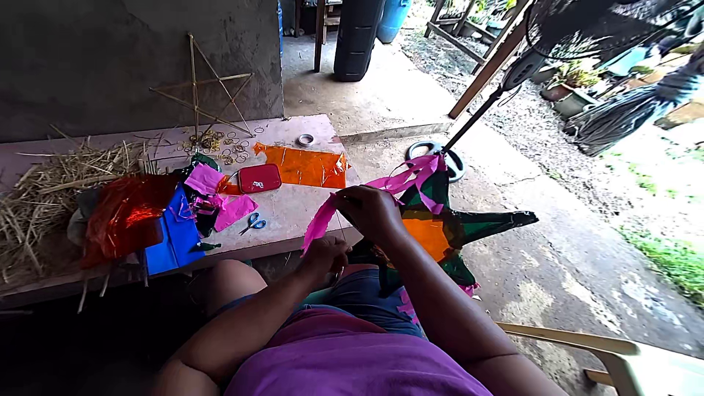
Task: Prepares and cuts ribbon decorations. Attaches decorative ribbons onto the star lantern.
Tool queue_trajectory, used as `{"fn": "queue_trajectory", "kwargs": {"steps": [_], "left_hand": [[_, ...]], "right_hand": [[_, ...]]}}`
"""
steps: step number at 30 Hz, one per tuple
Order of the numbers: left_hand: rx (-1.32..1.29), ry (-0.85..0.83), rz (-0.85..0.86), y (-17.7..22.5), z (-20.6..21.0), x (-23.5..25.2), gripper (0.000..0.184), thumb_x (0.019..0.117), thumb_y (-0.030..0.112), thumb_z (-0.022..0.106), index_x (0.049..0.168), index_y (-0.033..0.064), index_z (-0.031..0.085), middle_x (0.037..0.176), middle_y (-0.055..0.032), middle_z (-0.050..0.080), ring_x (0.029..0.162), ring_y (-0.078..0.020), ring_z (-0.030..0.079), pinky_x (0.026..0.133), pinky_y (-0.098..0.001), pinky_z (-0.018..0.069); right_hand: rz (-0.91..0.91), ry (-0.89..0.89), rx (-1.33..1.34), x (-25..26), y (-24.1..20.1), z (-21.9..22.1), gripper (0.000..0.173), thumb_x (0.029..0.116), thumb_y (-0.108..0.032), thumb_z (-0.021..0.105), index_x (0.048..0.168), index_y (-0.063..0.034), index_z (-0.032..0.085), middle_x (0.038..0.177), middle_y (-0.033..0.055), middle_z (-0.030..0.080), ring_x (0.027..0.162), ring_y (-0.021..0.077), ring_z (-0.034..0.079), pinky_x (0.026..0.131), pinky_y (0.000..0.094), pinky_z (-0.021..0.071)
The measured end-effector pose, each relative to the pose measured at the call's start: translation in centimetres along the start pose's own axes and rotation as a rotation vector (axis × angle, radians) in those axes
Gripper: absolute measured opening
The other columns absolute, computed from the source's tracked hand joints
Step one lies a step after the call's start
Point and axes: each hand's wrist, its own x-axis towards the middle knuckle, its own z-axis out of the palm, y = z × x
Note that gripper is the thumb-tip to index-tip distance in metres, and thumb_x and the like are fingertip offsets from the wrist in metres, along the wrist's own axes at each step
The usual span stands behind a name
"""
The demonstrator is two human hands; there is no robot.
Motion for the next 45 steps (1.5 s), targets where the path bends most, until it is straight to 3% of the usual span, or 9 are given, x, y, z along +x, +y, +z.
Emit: {"fn": "queue_trajectory", "kwargs": {"steps": [8,13,20,24,28,32,36,39,45], "left_hand": [[-0.151,0.12,0.009,-0.6,0.4,5.0,0.011,0.1077,0.013,0.049,0.104,0.0065,0.057,0.064,0.0058,0.041,0.048,-0.003,0.039,0.046,-0.0168,0.0356],[-0.054,0.235,0.258,-0.4,-0.1,5.6,0.018,0.1069,0.013,0.052,0.106,-0.0002,0.064,0.07,0.0037,0.058,0.054,-0.0007,0.049,0.052,-0.0163,0.0425],[0.553,-0.066,0.094,0.8,-4.1,1.2,0.039,0.1065,0.013,0.051,0.143,-0.0012,0.053,0.132,-0.0184,0.064,0.094,-0.0186,0.073,0.081,-0.0343,0.0606],[0.846,-0.001,-0.086,2.7,-10.2,-0.3,0.028,0.1079,0.015,0.05,0.123,-0.0011,0.067,0.103,-0.0172,0.071,0.079,-0.0211,0.07,0.077,-0.0402,0.0584],[0.752,0.186,0.3,5.6,-11.7,1.4,0.022,0.104,0.007,0.054,0.114,-0.0044,0.069,0.109,-0.019,0.071,0.094,-0.0282,0.069,0.089,-0.0496,0.0543],[0.344,-0.344,0.328,6.3,-7.7,4.3,0.017,0.0963,-0.001,0.052,0.103,0.0028,0.068,0.089,0.0025,0.07,0.081,-0.0028,0.065,0.079,-0.0248,0.0551],[0.065,-0.827,0.202,4.9,-7.0,7.0,0.018,0.0887,0.009,0.058,0.09,0.0195,0.072,0.08,0.0096,0.073,0.072,0.0024,0.068,0.067,-0.0186,0.0567],[0.002,-0.923,0.222,3.8,-7.0,7.5,0.006,0.0878,0.019,0.07,0.091,0.0215,0.074,0.085,0.0081,0.075,0.076,0.0009,0.069,0.07,-0.0194,0.0569],[0.133,-0.748,0.207,5.0,-7.4,6.9,0.024,0.0896,0.005,0.052,0.085,0.0185,0.07,0.077,0.011,0.071,0.07,0.0032,0.065,0.068,-0.018,0.0554]], "right_hand": [[0.014,-0.024,0.003,0.3,0.6,0.1,0.018,0.0986,-0.024,0.07,0.109,-0.0111,0.077,0.097,0.0086,0.072,0.084,0.0244,0.068,0.076,0.0516,0.0551],[-0.045,0.035,0.015,0.2,1.4,1.0,0.016,0.0978,-0.02,0.07,0.109,-0.0096,0.077,0.093,0.0091,0.07,0.08,0.0241,0.067,0.071,0.0498,0.0551],[-0.09,0.087,0.056,-0.1,2.3,0.2,0.015,0.0962,-0.02,0.071,0.105,-0.011,0.078,0.089,0.0046,0.07,0.075,0.0146,0.065,0.069,0.0388,0.0558],[-0.113,0.088,0.092,-0.7,2.4,-0.8,0.015,0.0943,-0.021,0.072,0.105,-0.0117,0.078,0.089,0.002,0.069,0.074,0.0099,0.064,0.068,0.0318,0.0551],[-0.16,0.092,0.131,-1.7,1.7,-0.6,0.015,0.0919,-0.019,0.073,0.104,-0.0115,0.078,0.087,0.0006,0.068,0.073,0.0063,0.063,0.067,0.0271,0.0549],[-0.215,0.055,0.173,-2.4,1.1,-0.1,0.015,0.0917,-0.02,0.072,0.102,-0.0111,0.078,0.087,-0.0002,0.068,0.074,0.0044,0.063,0.068,0.024,0.0552],[-0.23,0.046,0.178,-2.9,1.4,-0.4,0.017,0.093,-0.022,0.071,0.104,-0.0114,0.078,0.09,-0.0003,0.07,0.076,0.0048,0.066,0.069,0.026,0.0576],[-0.243,0.05,0.193,-3.4,1.7,-0.6,0.018,0.0929,-0.023,0.071,0.105,-0.011,0.078,0.089,-0.001,0.069,0.076,0.0043,0.065,0.069,0.0254,0.0575],[-0.293,0.065,0.213,-3.5,1.4,-0.3,0.019,0.0924,-0.022,0.071,0.104,-0.0098,0.078,0.088,-0.0002,0.07,0.077,0.0038,0.065,0.07,0.0227,0.0568]]}}
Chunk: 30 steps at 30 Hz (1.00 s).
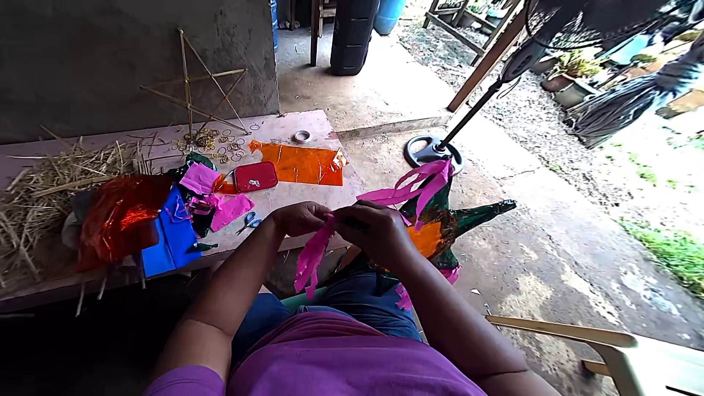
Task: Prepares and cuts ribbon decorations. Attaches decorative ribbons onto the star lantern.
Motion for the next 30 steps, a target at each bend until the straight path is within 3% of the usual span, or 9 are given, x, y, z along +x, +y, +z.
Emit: {"fn": "queue_trajectory", "kwargs": {"steps": [6,10,12,15,19,21,24,26,30], "left_hand": [[0.373,0.254,-0.025,5.1,-1.7,0.2,0.014,0.0965,0.0,0.056,0.089,0.0047,0.066,0.082,0.0049,0.067,0.08,-0.0046,0.065,0.082,-0.0268,0.0551],[0.558,0.384,0.04,10.1,-1.5,-1.1,0.014,0.0977,0.0,0.056,0.088,0.0042,0.065,0.076,0.0054,0.064,0.071,-0.0035,0.063,0.073,-0.0238,0.0558],[0.699,0.451,0.059,12.6,-0.4,-2.1,0.011,0.098,0.001,0.058,0.09,0.0024,0.066,0.076,0.0041,0.063,0.066,-0.0018,0.06,0.067,-0.0203,0.053],[0.958,0.53,0.102,14.8,1.3,-2.9,0.009,0.0984,0.007,0.063,0.091,0.0038,0.068,0.071,0.0033,0.062,0.057,-0.0001,0.054,0.057,-0.017,0.0473],[1.27,0.362,-0.077,13.5,2.0,-1.5,0.013,0.0979,0.009,0.065,0.096,-0.0015,0.073,0.086,-0.0117,0.07,0.08,-0.0198,0.065,0.078,-0.0422,0.0521],[1.219,0.227,-0.239,12.3,2.0,-0.4,0.015,0.0997,0.01,0.065,0.099,-0.0019,0.073,0.089,-0.0112,0.07,0.081,-0.0181,0.064,0.08,-0.0401,0.0512],[0.792,0.201,-0.253,9.8,1.5,0.2,0.012,0.0992,0.007,0.063,0.09,0.0013,0.069,0.071,0.0016,0.062,0.056,-0.0002,0.048,0.053,-0.0174,0.0383],[0.562,0.182,-0.297,8.4,1.3,0.4,0.015,0.098,0.0,0.059,0.086,0.0036,0.067,0.069,0.0051,0.061,0.058,0.0009,0.051,0.055,-0.0162,0.0399],[0.412,0.139,-0.404,6.4,1.4,1.7,0.026,0.0974,-0.007,0.05,0.081,0.0065,0.063,0.07,0.006,0.063,0.063,0.0001,0.057,0.061,-0.0182,0.0485]], "right_hand": [[-0.033,-0.009,-0.02,-0.3,-0.7,0.6,0.017,0.0932,-0.022,0.07,0.103,-0.0115,0.079,0.09,-0.0003,0.071,0.078,0.0041,0.066,0.072,0.0232,0.0572],[-0.052,0.023,-0.059,-0.3,-0.5,1.1,0.017,0.0943,-0.022,0.068,0.103,-0.0124,0.079,0.086,-0.0002,0.07,0.076,0.0051,0.066,0.07,0.0248,0.0566],[-0.045,0.032,-0.064,-0.1,-0.4,1.5,0.017,0.0939,-0.021,0.068,0.103,-0.0115,0.078,0.085,0.0003,0.069,0.075,0.0072,0.064,0.071,0.0293,0.0532],[-0.053,0.029,-0.089,0.2,-0.3,1.9,0.017,0.0947,-0.022,0.068,0.103,-0.0117,0.078,0.084,0.0004,0.068,0.074,0.0074,0.064,0.069,0.027,0.0553],[-0.093,0.034,-0.115,0.1,-0.5,2.6,0.017,0.0942,-0.022,0.068,0.103,-0.0129,0.079,0.084,0.0008,0.07,0.075,0.0102,0.065,0.071,0.0328,0.0541],[-0.089,0.044,-0.146,0.0,-0.8,2.4,0.018,0.0937,-0.024,0.068,0.104,-0.0138,0.079,0.085,0.0006,0.071,0.076,0.0116,0.066,0.07,0.0349,0.0553],[-0.039,0.033,-0.155,0.2,-0.6,1.6,0.017,0.0936,-0.025,0.069,0.103,-0.0151,0.079,0.086,-0.0009,0.07,0.077,0.0129,0.067,0.071,0.0425,0.0548],[0.001,0.003,-0.122,0.5,-0.4,1.0,0.017,0.0933,-0.023,0.07,0.105,-0.0141,0.079,0.087,-0.0003,0.07,0.077,0.0138,0.066,0.075,0.0472,0.0539],[0.001,-0.047,-0.072,0.9,-0.1,0.8,0.016,0.0926,-0.023,0.072,0.104,-0.0139,0.079,0.092,-0.0001,0.072,0.08,0.0125,0.068,0.075,0.0427,0.0568]]}}
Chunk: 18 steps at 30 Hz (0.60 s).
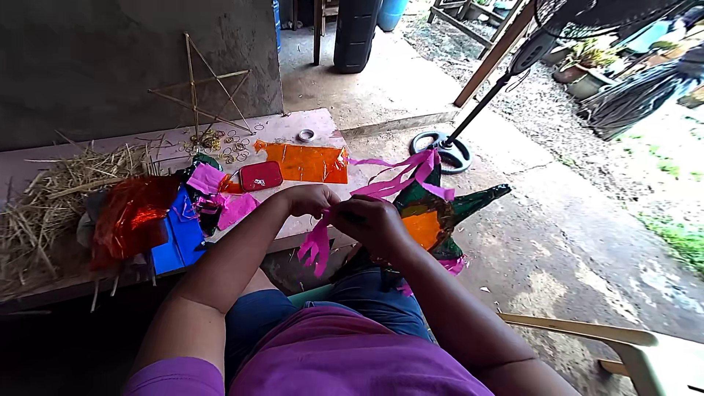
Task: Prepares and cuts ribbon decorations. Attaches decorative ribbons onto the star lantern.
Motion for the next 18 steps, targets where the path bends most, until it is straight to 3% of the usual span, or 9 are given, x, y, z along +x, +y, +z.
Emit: {"fn": "queue_trajectory", "kwargs": {"steps": [5,8,10,13,15,18], "left_hand": [[-0.093,-0.125,0.048,0.1,0.5,2.1,0.032,0.1018,-0.003,0.043,0.08,0.0131,0.061,0.069,0.0091,0.061,0.061,0.0014,0.057,0.06,-0.018,0.05],[-0.06,-0.133,0.076,-0.1,0.2,2.1,0.033,0.1008,-0.002,0.043,0.08,0.0137,0.063,0.07,0.0096,0.064,0.063,0.0009,0.059,0.061,-0.0193,0.0511],[-0.057,-0.15,0.048,-0.5,0.1,1.8,0.027,0.0954,-0.009,0.044,0.09,0.0092,0.064,0.077,0.0064,0.07,0.07,-0.0009,0.065,0.067,-0.021,0.0541],[-0.055,-0.158,0.023,-0.4,0.9,1.3,0.02,0.0976,-0.007,0.051,0.1,0.0079,0.064,0.082,0.0059,0.071,0.075,-0.0012,0.067,0.072,-0.0212,0.0557],[-0.081,-0.168,0.08,-0.8,0.6,1.8,0.019,0.0986,-0.003,0.049,0.097,0.0112,0.062,0.079,0.0082,0.068,0.072,-0.0004,0.065,0.07,-0.0207,0.0559],[-0.035,-0.133,0.063,-0.2,-0.3,2.6,0.03,0.0973,-0.006,0.047,0.08,0.0127,0.062,0.07,0.009,0.065,0.064,0.0009,0.061,0.062,-0.0191,0.0525]], "right_hand": [[-0.007,0.039,0.006,-0.1,0.1,0.2,0.018,0.0933,-0.024,0.071,0.106,-0.0138,0.079,0.094,-0.0001,0.074,0.082,0.0125,0.069,0.08,0.0465,0.0551],[0.033,0.047,0.03,0.1,0.8,-0.7,0.018,0.0946,-0.024,0.07,0.106,-0.013,0.078,0.09,-0.0011,0.072,0.078,0.0092,0.068,0.074,0.0388,0.0584],[0.063,0.046,0.034,0.3,1.0,-1.4,0.017,0.0942,-0.022,0.07,0.106,-0.0116,0.078,0.091,0.0013,0.072,0.078,0.0109,0.067,0.072,0.0379,0.0579],[0.09,0.029,0.037,0.6,0.9,-1.8,0.017,0.0943,-0.021,0.071,0.106,-0.0105,0.078,0.092,0.0037,0.072,0.078,0.0136,0.067,0.072,0.0403,0.0572],[0.106,0.005,0.066,0.7,0.7,-1.4,0.017,0.095,-0.021,0.071,0.106,-0.0108,0.078,0.092,0.003,0.071,0.077,0.0136,0.067,0.071,0.04,0.0579],[0.093,0.01,0.038,0.4,0.2,-1.0,0.017,0.095,-0.025,0.07,0.105,-0.0137,0.078,0.089,0.0005,0.07,0.073,0.0113,0.066,0.067,0.0375,0.0579]]}}
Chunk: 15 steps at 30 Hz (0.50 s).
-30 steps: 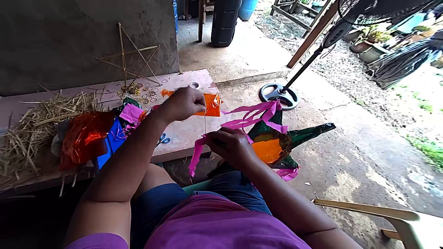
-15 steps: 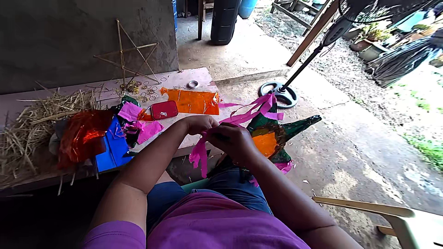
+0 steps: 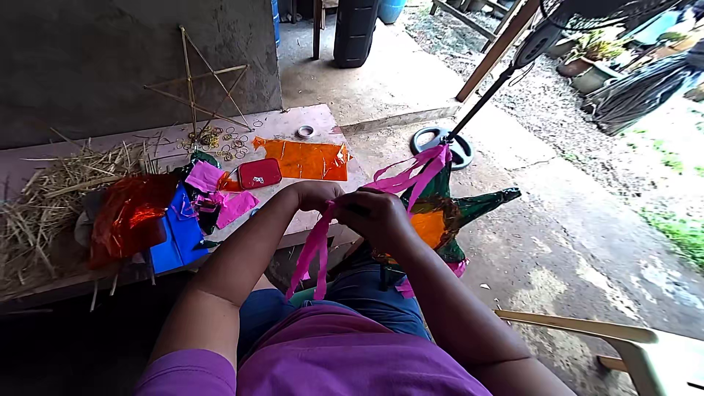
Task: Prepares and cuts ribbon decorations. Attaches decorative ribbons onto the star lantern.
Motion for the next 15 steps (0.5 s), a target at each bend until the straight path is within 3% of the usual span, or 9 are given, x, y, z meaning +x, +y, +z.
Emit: {"fn": "queue_trajectory", "kwargs": {"steps": [2,8,15], "left_hand": [[0.116,0.054,-0.034,1.4,-0.4,-0.2,0.026,0.0932,-0.011,0.05,0.078,0.0062,0.062,0.068,0.0062,0.061,0.061,0.0004,0.056,0.059,-0.0183,0.0472],[0.266,0.162,0.112,3.6,-1.4,-1.0,0.011,0.0949,0.003,0.066,0.086,0.0047,0.072,0.071,0.008,0.065,0.058,0.0041,0.05,0.056,-0.0158,0.0386],[0.448,0.258,0.177,6.1,-2.3,-3.1,0.01,0.0951,0.006,0.068,0.086,0.0038,0.072,0.072,0.0057,0.065,0.063,0.0021,0.054,0.061,-0.0178,0.0419]], "right_hand": [[-0.008,0.016,-0.028,-0.3,-0.4,0.0,0.018,0.0949,-0.027,0.07,0.104,-0.0139,0.078,0.089,0.0003,0.07,0.075,0.0112,0.066,0.068,0.0378,0.0565],[-0.038,0.024,-0.046,-0.8,-0.5,0.0,0.019,0.0945,-0.027,0.069,0.105,-0.0154,0.079,0.087,-0.0013,0.069,0.072,0.0087,0.064,0.065,0.0339,0.0555],[-0.049,0.006,-0.018,-0.5,0.0,0.2,0.019,0.095,-0.026,0.068,0.105,-0.0144,0.079,0.087,-0.0019,0.07,0.072,0.0072,0.064,0.065,0.0319,0.056]]}}
